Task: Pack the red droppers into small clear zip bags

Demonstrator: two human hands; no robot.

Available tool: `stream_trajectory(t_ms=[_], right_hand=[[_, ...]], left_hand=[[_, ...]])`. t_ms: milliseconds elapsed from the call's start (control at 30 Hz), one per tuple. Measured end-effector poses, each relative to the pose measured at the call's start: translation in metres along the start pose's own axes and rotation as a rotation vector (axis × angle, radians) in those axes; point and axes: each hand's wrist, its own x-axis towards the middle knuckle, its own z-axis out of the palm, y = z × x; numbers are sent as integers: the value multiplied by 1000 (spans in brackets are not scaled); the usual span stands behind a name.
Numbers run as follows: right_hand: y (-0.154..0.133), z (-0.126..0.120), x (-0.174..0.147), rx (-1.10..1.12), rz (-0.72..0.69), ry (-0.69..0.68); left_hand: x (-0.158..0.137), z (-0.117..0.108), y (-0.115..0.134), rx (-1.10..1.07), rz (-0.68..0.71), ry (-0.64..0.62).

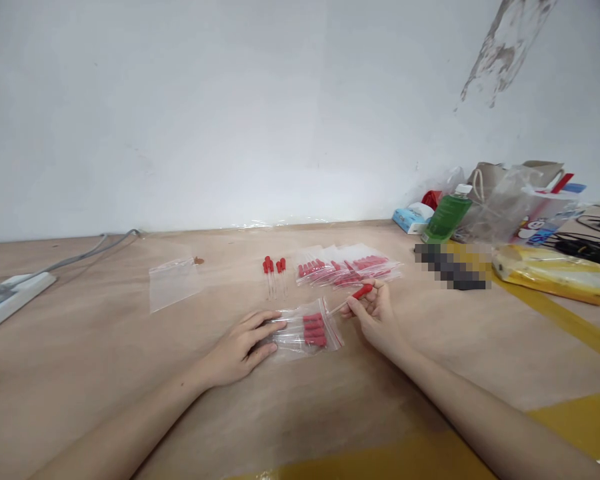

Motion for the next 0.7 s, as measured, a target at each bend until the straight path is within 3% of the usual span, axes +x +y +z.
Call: stream_trajectory(t_ms=[500,700], right_hand=[[3,-4,1,68,145,81],[3,1,-2,-58,246,26]], left_hand=[[0,1,0,-17,4,26],[0,2,0,-13,-3,16]])
